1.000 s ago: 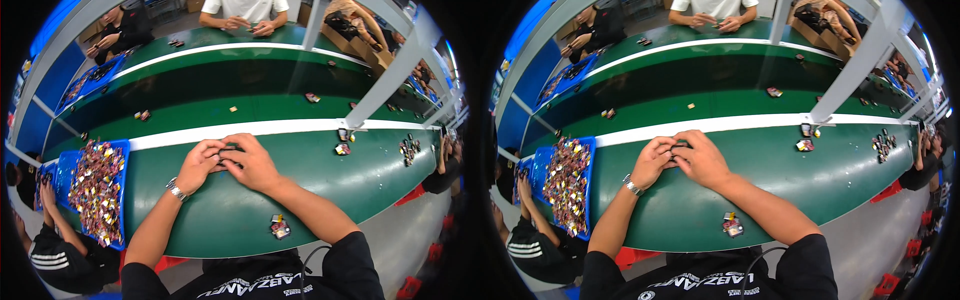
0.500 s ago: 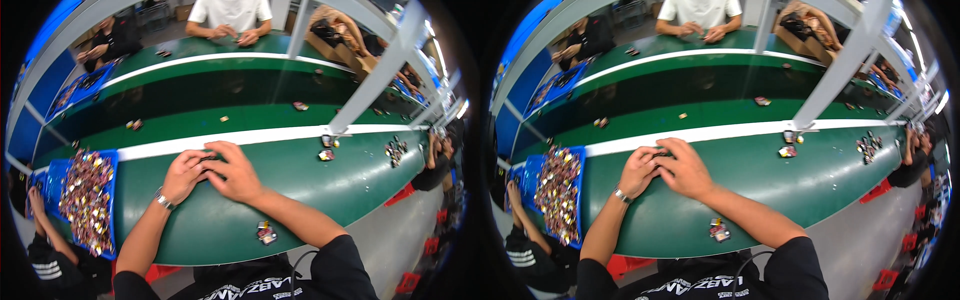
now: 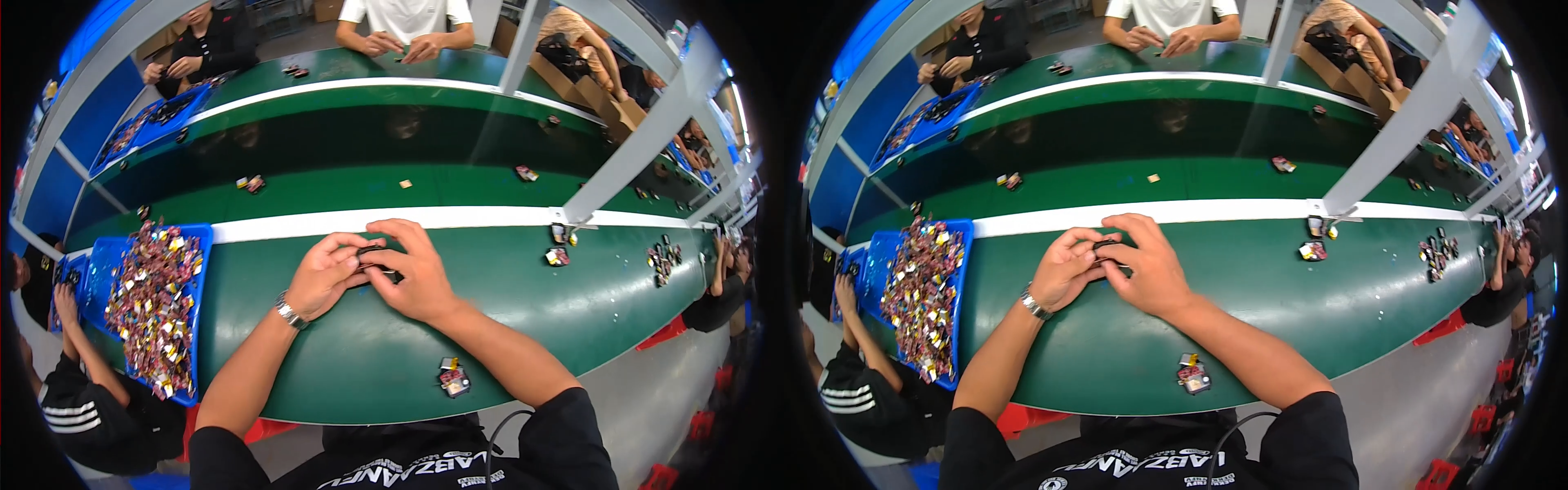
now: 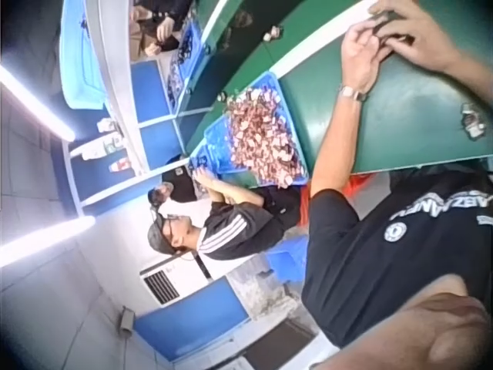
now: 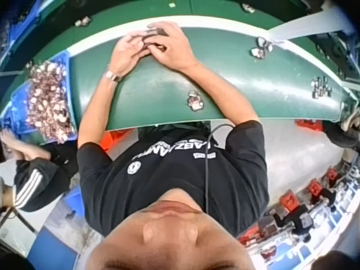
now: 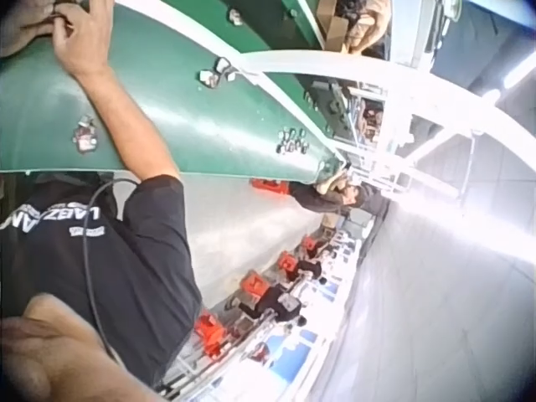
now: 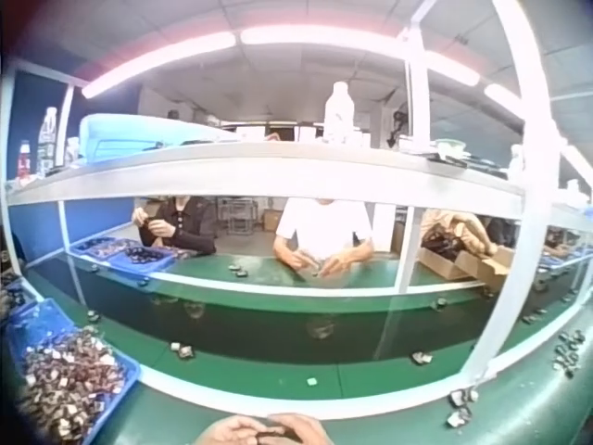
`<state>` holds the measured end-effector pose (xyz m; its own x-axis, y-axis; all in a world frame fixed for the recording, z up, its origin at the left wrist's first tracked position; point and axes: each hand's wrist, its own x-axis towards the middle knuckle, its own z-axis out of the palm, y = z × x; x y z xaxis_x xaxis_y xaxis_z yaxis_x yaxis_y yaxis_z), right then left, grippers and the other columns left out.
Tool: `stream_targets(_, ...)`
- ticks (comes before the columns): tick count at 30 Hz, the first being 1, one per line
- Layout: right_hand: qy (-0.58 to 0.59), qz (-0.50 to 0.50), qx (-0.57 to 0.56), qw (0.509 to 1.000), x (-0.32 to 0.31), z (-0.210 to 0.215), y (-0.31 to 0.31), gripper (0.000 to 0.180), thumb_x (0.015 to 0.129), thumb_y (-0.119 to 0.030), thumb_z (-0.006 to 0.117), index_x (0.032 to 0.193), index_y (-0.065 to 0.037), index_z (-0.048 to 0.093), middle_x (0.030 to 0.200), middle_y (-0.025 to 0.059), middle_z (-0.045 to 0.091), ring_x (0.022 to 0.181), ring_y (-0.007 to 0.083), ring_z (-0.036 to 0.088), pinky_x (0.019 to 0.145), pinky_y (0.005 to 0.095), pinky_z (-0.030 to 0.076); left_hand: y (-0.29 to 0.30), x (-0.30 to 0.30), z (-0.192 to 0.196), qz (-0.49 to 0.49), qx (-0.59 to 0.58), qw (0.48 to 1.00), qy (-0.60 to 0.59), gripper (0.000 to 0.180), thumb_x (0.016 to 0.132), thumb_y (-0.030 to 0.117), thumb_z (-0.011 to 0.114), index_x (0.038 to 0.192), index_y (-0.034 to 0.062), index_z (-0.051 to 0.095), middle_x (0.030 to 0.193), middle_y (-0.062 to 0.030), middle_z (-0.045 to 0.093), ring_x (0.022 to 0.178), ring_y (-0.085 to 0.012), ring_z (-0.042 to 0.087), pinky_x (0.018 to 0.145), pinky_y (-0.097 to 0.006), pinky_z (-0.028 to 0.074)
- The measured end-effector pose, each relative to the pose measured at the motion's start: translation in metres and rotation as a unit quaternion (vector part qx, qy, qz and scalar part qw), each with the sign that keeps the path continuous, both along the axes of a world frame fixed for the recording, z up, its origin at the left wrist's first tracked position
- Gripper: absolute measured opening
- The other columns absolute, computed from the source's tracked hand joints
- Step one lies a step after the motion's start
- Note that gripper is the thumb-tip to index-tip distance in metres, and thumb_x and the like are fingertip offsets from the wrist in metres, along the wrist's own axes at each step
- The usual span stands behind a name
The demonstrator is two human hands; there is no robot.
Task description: Assembling small electronic components on a factory assembly line.
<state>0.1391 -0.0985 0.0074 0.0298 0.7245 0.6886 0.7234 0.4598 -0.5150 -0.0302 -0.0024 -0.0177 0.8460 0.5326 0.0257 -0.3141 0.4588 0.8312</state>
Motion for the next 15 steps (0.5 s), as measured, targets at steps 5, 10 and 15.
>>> stream_targets(5,0.101,0.033,-0.060,0.993,-0.002,-0.003,0.001,0.017,0.074,-0.004,0.070,0.091,-0.006,0.072,0.128,0.0111,0.059,0.123,0.0338,0.050,0.101,0.0421,0.044,-0.003,-0.001,-0.001,0.006,0.012,1.000,0.000,0.025,0.098,0.005,0.055,0.122,0.0028,0.049,0.138,-0.0210,0.052,0.120,-0.0257,0.059,0.099,-0.041,0.053)
stream_targets(10,0.097,0.053,-0.079,0.991,-0.003,-0.002,0.001,0.022,0.077,-0.004,0.071,0.099,-0.007,0.072,0.134,0.0104,0.056,0.126,0.0318,0.048,0.104,0.0417,0.043,-0.004,-0.003,-0.002,0.078,0.012,0.996,0.039,0.024,0.098,0.005,0.054,0.122,0.0030,0.049,0.138,-0.0190,0.053,0.115,-0.0222,0.061,0.095,-0.038,0.054)
stream_targets(15,0.053,0.016,-0.064,0.996,0.000,-0.003,0.001,0.020,0.078,-0.003,0.071,0.098,-0.005,0.068,0.129,0.0113,0.057,0.121,0.0315,0.051,0.099,0.0398,0.046,-0.010,0.006,0.005,0.083,0.006,0.995,0.049,0.024,0.099,0.005,0.051,0.123,0.0037,0.049,0.128,-0.0140,0.059,0.110,-0.0194,0.063,0.094,-0.037,0.055)
